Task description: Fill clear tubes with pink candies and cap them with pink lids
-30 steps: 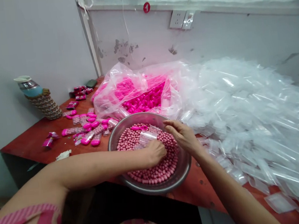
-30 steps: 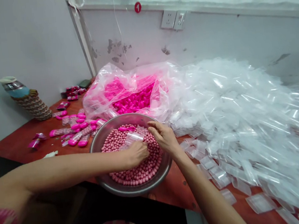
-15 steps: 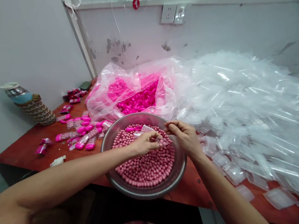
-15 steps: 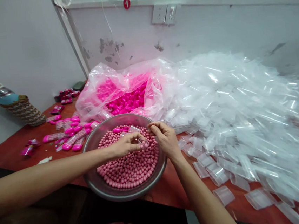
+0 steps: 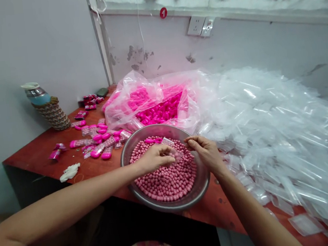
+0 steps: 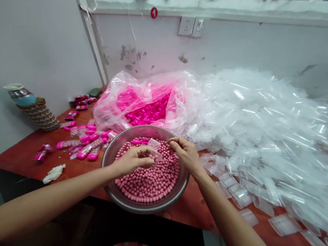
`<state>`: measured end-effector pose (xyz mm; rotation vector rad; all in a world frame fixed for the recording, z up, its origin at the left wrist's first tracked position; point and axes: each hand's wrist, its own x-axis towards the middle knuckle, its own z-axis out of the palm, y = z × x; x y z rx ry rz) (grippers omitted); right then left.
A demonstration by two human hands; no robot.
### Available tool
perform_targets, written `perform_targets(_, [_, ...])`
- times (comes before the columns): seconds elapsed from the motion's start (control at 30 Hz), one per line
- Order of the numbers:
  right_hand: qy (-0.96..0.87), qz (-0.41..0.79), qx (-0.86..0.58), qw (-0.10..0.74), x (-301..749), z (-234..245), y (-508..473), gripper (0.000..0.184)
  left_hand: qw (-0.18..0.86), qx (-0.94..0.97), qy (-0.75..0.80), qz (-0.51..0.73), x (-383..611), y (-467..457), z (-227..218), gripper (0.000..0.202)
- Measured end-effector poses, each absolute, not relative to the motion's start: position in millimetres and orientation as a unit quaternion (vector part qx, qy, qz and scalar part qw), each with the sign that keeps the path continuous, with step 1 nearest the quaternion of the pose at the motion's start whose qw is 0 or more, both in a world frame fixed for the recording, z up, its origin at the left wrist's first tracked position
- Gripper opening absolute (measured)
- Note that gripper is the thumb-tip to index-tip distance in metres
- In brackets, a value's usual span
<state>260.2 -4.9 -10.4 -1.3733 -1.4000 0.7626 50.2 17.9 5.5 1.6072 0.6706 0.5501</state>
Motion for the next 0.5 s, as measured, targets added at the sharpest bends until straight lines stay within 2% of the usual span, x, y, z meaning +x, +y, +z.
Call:
perform_targets(0.1, [-0.570, 0.330, -0.564, 0.498, 259, -9, -4, 0.025, 0.361, 0.875, 0.303, 0.111, 54, 14, -1, 0.011])
perform_targets(0.17, [-0.559, 0.338, -0.562, 0.508, 259, -9, -5, 0.025, 0.298, 0.902, 0.308, 0.054, 69, 10, -9, 0.013])
perform_targets(0.33, [-0.567, 0.313, -0.568, 0.508, 261, -10, -6, 0.024, 0.359, 0.885, 0.290, 0.061, 104, 4, -21, 0.004])
perform_targets(0.4, [-0.582, 0.304, -0.566, 0.499, 262, -11, -6, 0.024, 0.390, 0.872, 0.286, 0.075, 101, 6, -18, 0.007])
perform_targets(0.43, [-0.587, 0.301, -0.565, 0.495, 262, -12, -5, 0.024, 0.415, 0.860, 0.284, 0.085, 96, 7, -15, 0.010])
perform_targets(0.5, [-0.592, 0.297, -0.565, 0.492, 262, -12, -5, 0.025, 0.535, 0.790, 0.276, 0.118, 82, 8, -8, 0.014])
